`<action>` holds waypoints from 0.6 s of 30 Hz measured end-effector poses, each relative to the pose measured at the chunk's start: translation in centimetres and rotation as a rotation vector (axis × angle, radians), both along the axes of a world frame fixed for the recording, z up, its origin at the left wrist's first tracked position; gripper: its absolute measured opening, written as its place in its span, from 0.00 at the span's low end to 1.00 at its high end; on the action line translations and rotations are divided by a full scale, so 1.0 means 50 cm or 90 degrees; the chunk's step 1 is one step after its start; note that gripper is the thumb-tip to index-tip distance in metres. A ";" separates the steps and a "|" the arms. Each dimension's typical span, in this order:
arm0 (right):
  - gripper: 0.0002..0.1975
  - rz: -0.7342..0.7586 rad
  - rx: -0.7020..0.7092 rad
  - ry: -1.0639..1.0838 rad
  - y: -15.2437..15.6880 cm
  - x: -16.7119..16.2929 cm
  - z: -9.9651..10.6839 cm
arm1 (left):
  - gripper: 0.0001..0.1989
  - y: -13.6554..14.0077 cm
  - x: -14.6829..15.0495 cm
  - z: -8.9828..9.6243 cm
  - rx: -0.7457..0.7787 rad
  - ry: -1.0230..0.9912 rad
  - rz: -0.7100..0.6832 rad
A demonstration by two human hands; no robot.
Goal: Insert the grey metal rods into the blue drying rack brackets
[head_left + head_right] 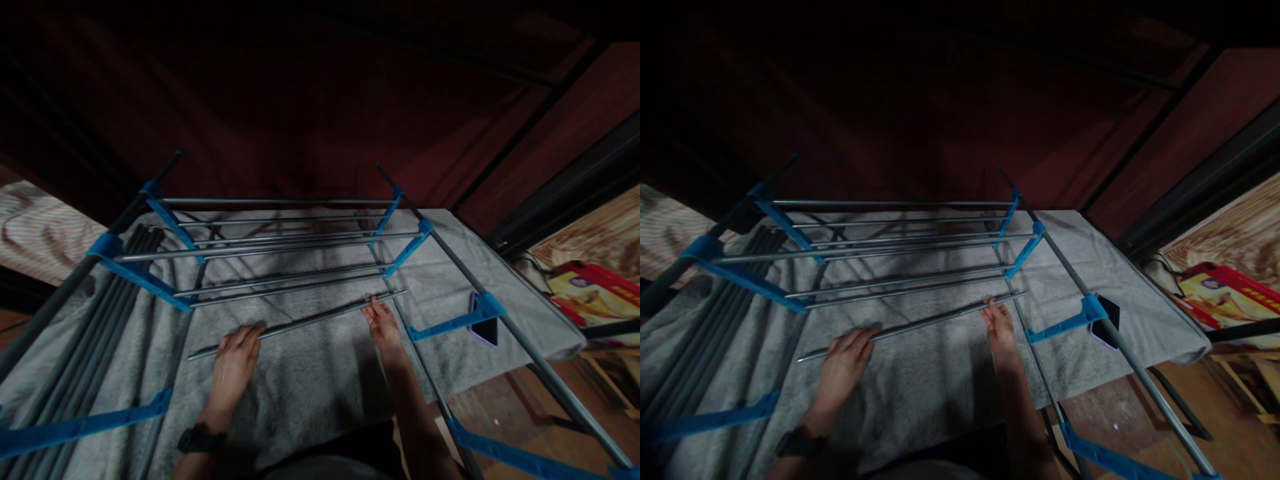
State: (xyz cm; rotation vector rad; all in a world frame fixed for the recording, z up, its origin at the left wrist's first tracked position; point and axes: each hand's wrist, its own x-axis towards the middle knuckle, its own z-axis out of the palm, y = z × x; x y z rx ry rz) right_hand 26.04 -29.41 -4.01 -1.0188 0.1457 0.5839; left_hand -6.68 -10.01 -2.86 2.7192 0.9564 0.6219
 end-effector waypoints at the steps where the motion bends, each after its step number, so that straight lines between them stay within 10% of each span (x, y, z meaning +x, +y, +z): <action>1: 0.17 -0.002 -0.004 -0.002 -0.001 0.001 -0.001 | 0.20 0.003 -0.008 -0.001 0.004 -0.004 0.017; 12: 0.19 0.012 -0.051 -0.044 -0.008 0.004 -0.011 | 0.18 -0.003 -0.053 0.002 0.058 -0.028 0.299; 18: 0.18 0.014 -0.055 -0.062 -0.007 0.009 -0.025 | 0.17 -0.005 -0.050 0.004 0.016 -0.015 0.279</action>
